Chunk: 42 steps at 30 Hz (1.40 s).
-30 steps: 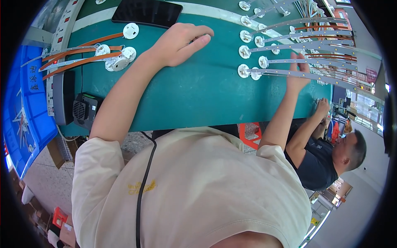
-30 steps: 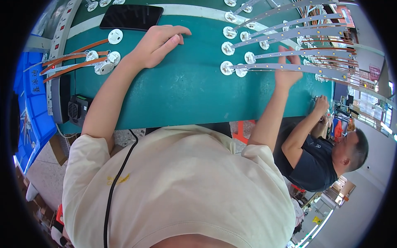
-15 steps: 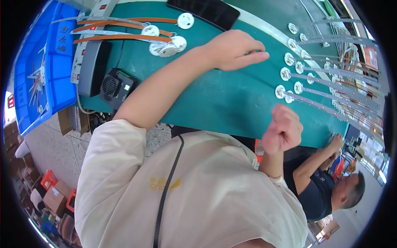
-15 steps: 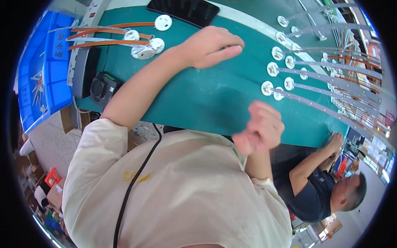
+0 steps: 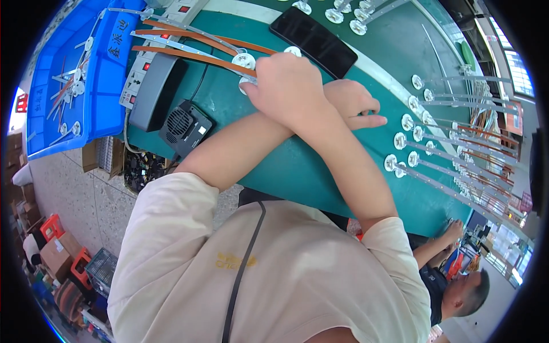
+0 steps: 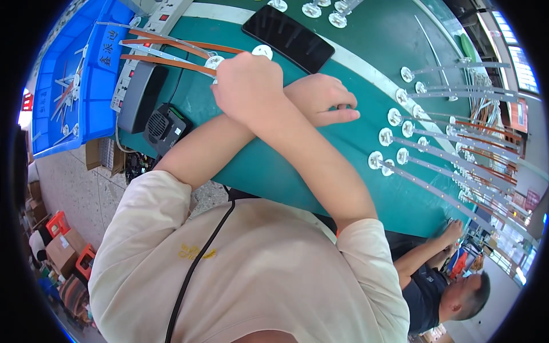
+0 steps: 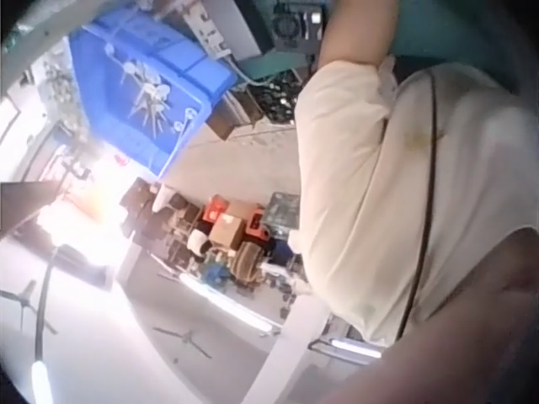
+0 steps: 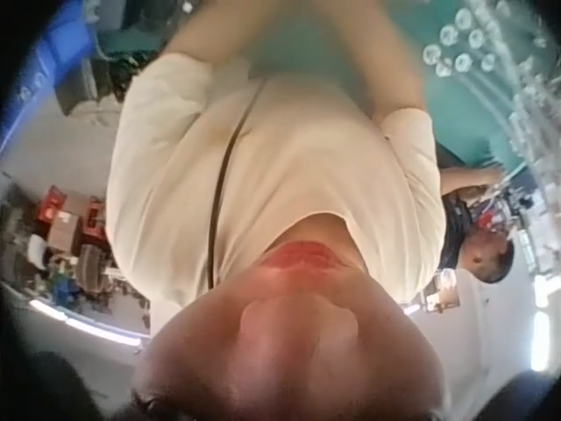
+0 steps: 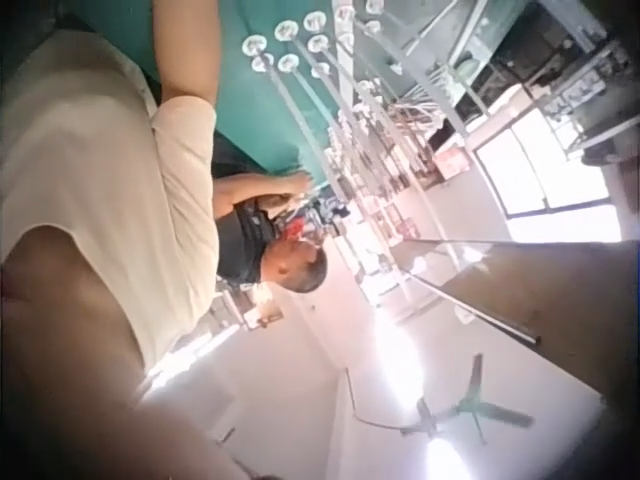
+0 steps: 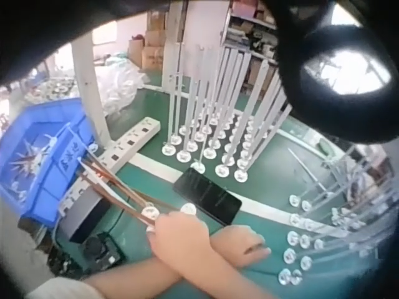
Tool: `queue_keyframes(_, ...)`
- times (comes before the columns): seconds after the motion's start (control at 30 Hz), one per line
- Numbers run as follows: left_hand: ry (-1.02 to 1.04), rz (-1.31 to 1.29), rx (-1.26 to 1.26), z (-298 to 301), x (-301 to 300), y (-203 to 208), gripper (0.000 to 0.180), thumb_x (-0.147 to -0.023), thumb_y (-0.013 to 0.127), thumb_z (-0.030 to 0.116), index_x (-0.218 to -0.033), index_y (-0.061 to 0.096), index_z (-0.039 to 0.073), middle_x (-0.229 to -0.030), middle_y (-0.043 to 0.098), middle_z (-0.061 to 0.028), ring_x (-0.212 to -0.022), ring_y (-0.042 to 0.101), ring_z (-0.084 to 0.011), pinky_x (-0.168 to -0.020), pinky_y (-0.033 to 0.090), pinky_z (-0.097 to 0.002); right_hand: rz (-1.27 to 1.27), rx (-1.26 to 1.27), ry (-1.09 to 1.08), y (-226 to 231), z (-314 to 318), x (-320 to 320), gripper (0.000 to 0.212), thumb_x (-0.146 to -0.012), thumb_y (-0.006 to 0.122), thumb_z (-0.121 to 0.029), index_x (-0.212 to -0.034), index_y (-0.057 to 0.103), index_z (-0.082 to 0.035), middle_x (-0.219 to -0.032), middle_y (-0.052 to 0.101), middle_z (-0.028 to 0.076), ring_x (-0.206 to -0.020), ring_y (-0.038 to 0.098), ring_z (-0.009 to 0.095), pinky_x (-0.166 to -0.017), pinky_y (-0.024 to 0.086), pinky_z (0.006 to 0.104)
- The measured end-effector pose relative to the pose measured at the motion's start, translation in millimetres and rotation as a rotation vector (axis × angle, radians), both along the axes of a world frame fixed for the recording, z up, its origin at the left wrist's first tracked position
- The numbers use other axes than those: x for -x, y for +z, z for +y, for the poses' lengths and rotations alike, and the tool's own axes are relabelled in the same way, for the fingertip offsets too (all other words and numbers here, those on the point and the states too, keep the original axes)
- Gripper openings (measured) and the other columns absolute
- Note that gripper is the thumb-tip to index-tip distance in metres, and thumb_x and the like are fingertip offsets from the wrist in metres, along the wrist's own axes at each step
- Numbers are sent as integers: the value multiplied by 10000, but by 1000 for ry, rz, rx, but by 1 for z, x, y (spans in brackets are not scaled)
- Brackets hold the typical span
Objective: Manually attaching small components to LED strips at a factory workstation.
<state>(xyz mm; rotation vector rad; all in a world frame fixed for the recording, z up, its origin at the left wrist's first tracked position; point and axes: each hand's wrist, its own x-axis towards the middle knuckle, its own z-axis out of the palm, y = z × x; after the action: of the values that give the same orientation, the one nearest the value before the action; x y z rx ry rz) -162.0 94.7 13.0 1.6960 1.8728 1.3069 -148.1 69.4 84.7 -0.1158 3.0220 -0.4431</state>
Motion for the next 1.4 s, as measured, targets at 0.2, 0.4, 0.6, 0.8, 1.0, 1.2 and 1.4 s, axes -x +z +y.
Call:
queue_keyframes(0.2, 8, -24, -37, 3, -3, 3, 401, -947, 584, 414, -875, 692, 34, -743, 669, -93, -747, 636, -277, -656, 501, -411, 182, 59, -23, -16, 10, -8, 199, -767, 752, -218, -747, 681, -33, -723, 666, 143, -682, 670, 327, -625, 549, 412)
queue_keyframes(0.4, 52, -23, -58, 7, -4, -3, 552, -940, 526, 554, -821, 680, 38, -747, 669, -123, -703, 640, -309, -661, 514, -421, 317, 235, -27, -13, 28, -11, 151, -742, 768, -148, -815, 713, -27, -652, 640, 115, -604, 640, 277, -582, 526, 357)
queue_keyframes(0.6, 54, 28, -186, 8, -5, -14, 437, -942, 598, 451, -843, 679, 33, -726, 661, -80, -767, 638, -249, -653, 500, -389, 569, 556, -36, 7, 38, -27, 149, -731, 795, -94, -798, 699, -3, -620, 615, 77, -535, 599, 197, -516, 479, 306)
queue_keyframes(0.8, 38, -133, -354, 1, -5, -11, 386, -932, 637, 419, -846, 636, 43, -712, 612, -73, -737, 594, -222, -662, 481, -359, 471, 908, -255, 16, 67, -40, 129, -794, 796, -54, -847, 709, 26, -669, 648, 15, -585, 588, 38, -535, 457, 184)
queue_keyframes(1.0, 7, -162, -422, 2, -5, -9, 358, -931, 650, 395, -838, 606, 52, -709, 578, -72, -713, 563, -213, -666, 469, -348, 320, 900, -279, 4, 76, -28, 152, -813, 790, -102, -850, 714, 23, -673, 657, 13, -570, 572, 36, -517, 434, 199)
queue_keyframes(1.2, -91, -50, -189, 8, -2, -17, 293, -928, 656, 324, -822, 552, 71, -772, 565, -44, -734, 535, -173, -696, 458, -348, 362, 497, -83, 14, 60, -6, 145, -817, 779, -93, -864, 717, 29, -668, 632, 12, -602, 546, 40, -546, 434, 202)
queue_keyframes(1.4, 44, -130, -391, 8, -8, -7, 264, -874, 632, 263, -1004, 633, 33, -963, 659, -130, -936, 639, -293, -825, 492, -443, 669, 582, -261, 22, 84, -25, 107, -807, 765, -57, -797, 692, 22, -683, 652, 71, -576, 589, 113, -502, 432, 238)
